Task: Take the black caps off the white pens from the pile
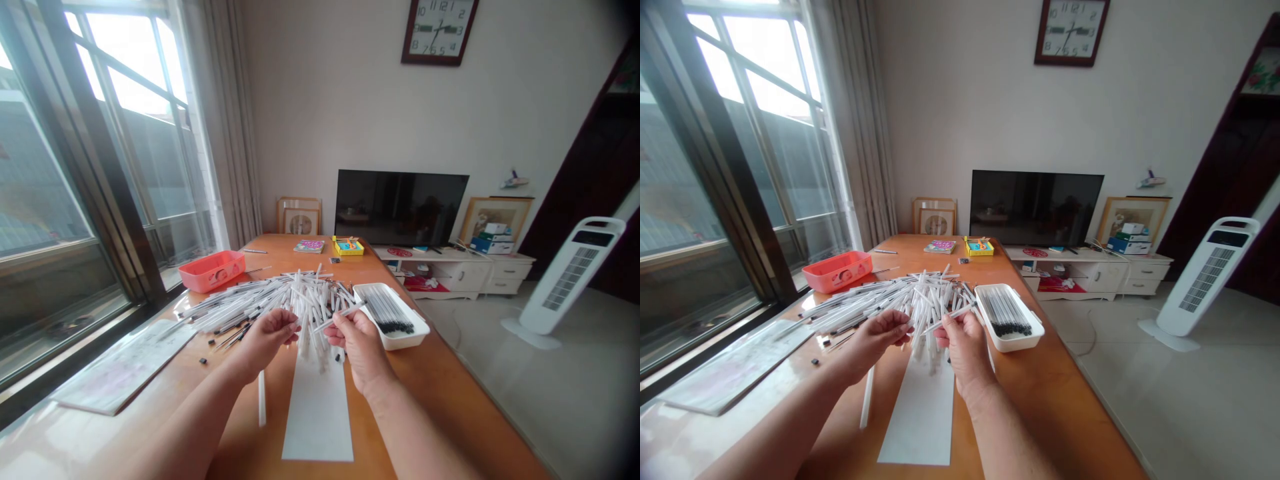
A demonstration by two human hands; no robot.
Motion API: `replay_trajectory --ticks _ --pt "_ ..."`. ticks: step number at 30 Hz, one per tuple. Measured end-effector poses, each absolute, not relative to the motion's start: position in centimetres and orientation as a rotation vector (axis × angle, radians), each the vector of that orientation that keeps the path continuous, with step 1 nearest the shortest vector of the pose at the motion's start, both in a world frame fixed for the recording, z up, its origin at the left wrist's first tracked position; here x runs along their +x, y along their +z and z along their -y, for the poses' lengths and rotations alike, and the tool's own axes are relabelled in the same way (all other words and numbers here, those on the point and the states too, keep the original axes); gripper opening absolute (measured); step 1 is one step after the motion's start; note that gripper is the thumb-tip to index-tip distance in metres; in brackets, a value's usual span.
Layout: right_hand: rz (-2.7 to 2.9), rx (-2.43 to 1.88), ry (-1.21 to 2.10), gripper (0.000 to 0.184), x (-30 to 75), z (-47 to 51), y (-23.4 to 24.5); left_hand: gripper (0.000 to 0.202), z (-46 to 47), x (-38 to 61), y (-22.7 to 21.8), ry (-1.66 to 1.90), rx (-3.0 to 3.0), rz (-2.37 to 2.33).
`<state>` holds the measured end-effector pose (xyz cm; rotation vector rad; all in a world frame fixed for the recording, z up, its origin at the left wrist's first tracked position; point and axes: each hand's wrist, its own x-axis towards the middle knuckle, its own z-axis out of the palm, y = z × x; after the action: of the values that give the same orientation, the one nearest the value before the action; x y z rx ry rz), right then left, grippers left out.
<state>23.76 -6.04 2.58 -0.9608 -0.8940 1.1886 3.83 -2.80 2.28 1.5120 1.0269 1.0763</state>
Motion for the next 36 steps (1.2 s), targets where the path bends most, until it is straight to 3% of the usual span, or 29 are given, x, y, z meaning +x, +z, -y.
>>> replay_trajectory --ticks 36 --pt "1.061 -0.911 1.139 0.032 23.2 6.5 2.3 0.031 4.8 4.7 3.2 0.892 1.383 -0.876"
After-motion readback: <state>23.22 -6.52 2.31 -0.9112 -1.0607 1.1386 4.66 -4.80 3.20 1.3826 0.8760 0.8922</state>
